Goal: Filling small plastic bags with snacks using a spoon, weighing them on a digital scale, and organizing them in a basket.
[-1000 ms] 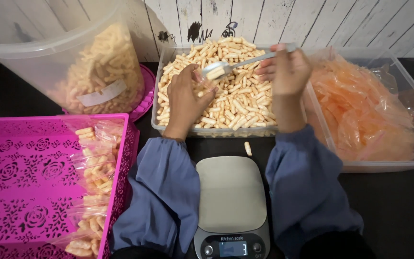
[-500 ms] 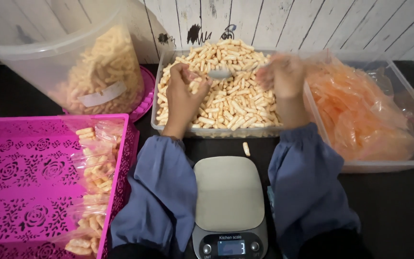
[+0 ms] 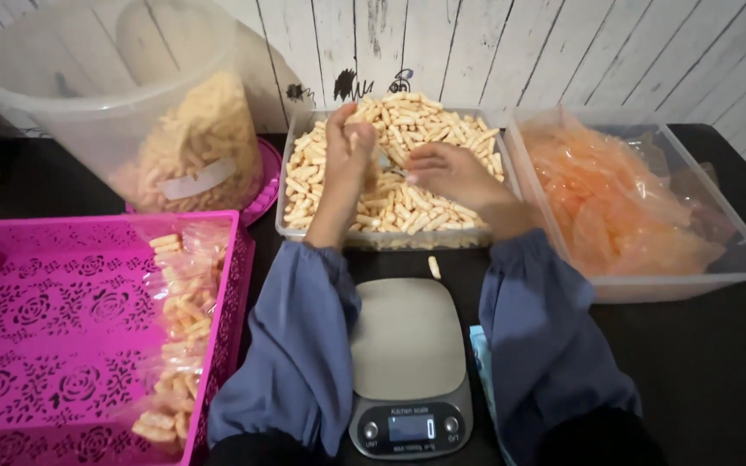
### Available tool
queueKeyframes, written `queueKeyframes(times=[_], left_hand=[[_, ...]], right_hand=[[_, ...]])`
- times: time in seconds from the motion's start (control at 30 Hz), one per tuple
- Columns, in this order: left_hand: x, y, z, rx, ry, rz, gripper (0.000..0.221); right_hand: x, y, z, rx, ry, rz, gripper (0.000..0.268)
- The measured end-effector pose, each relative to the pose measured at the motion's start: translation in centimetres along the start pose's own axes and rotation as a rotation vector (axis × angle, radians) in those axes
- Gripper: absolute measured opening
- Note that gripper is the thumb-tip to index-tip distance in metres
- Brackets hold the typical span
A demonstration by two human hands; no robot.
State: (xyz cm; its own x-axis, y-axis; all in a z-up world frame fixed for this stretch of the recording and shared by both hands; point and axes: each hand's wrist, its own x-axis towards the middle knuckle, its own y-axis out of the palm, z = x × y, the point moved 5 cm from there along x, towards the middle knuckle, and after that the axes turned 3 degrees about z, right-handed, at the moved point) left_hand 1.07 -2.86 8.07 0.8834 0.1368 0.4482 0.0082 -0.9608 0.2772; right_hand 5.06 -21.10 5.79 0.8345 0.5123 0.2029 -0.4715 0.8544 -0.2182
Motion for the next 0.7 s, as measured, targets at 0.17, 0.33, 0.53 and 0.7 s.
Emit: queueKeyframes(times=[0.17, 0.33, 0.53, 0.7], left_hand=[[-1.6, 3.6, -2.7, -0.086, -0.016, 0.021, 0.091], [-0.1, 1.4, 0.9, -0.050, -0.188, -0.033, 0.059], [-3.3, 0.0, 0.5, 0.008, 0.022, 0.267, 0.074], [-6.2, -0.7, -0.1, 0.059, -0.057, 0.262, 0.069]], right_hand=[[-0.6, 5.0, 2.4, 0.068, -0.093, 0.028, 0.064], [-2.0, 5.3, 3.1, 0.223, -0.062, -0.032, 0.033], [-4.2, 6.0, 4.6, 0.250, 0.006, -0.032, 0.030], [-8.4, 7.2, 6.0, 0.249, 0.143, -0.052, 0.055]])
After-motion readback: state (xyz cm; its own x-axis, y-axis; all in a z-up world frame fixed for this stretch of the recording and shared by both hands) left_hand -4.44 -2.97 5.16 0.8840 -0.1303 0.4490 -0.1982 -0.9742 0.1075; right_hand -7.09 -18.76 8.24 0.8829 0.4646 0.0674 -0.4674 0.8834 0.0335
